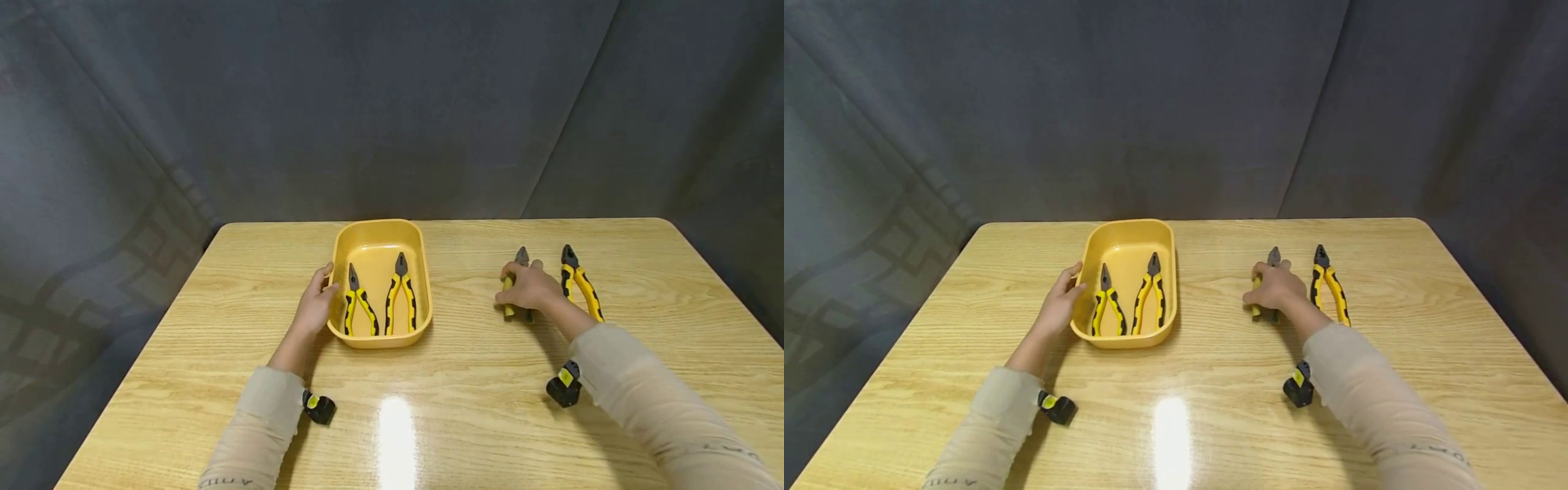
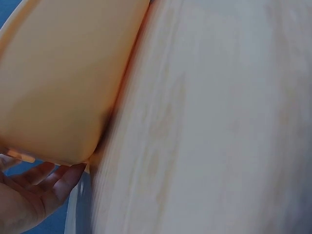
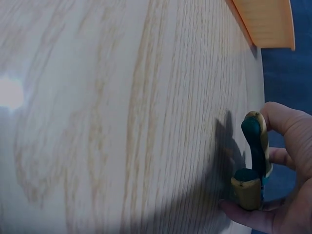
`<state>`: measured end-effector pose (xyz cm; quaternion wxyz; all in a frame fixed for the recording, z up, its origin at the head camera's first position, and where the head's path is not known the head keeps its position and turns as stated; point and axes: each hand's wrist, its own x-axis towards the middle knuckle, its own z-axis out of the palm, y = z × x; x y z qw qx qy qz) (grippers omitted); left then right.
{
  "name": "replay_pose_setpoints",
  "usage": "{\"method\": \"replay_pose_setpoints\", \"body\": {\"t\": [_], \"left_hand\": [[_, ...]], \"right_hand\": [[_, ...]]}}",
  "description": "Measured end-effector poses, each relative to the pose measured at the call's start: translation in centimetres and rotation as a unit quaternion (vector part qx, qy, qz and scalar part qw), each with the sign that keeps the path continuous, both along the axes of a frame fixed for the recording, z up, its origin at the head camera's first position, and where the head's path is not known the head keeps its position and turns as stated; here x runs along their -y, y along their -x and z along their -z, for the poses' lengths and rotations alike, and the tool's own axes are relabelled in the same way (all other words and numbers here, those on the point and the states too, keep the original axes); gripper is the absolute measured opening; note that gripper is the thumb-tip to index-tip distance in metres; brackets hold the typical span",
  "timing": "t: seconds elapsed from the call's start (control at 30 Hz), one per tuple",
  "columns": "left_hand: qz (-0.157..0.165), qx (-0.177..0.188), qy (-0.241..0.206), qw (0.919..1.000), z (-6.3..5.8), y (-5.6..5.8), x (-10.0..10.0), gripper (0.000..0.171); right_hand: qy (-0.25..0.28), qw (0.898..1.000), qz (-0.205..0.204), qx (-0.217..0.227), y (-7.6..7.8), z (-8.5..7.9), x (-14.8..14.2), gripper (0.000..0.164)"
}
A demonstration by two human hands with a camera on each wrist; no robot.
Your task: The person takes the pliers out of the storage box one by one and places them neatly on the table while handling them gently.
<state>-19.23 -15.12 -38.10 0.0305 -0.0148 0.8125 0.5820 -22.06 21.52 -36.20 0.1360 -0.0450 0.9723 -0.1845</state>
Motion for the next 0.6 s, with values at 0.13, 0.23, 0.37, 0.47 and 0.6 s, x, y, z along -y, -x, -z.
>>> {"method": "replay_pose_setpoints", "body": {"t": [0.13, 0.23, 0.37, 0.47, 0.6], "left_hand": [[-0.002, -0.004, 0.003, 1.0000, -0.09, -0.01, -0.02, 0.046], [-0.003, -0.004, 0.003, 1.0000, -0.15, -0.02, -0.05, 0.046], [-0.003, -0.001, 0.001, 1.0000, -0.17, -0.03, -0.05, 0.046], [-0.001, -0.004, 0.004, 1.0000, -0.13, -0.02, -0.04, 0.046], [0.004, -0.006, 0.005, 1.0000, -0.02, 0.00, -0.02, 0.046]], "right_hand": [[-0.010, 1.000, -0.005, -0.002, 0.02, -0.06, -0.15, 0.048], [-0.016, 1.000, -0.010, -0.001, 0.13, -0.06, -0.29, 0.049], [-0.027, 0.999, -0.019, 0.004, 0.29, -0.13, -0.37, 0.051], [-0.032, 0.999, -0.024, 0.012, 0.36, -0.22, -0.41, 0.051], [-0.036, 0.999, -0.027, 0.023, 0.44, -0.23, -0.56, 0.051]]}}
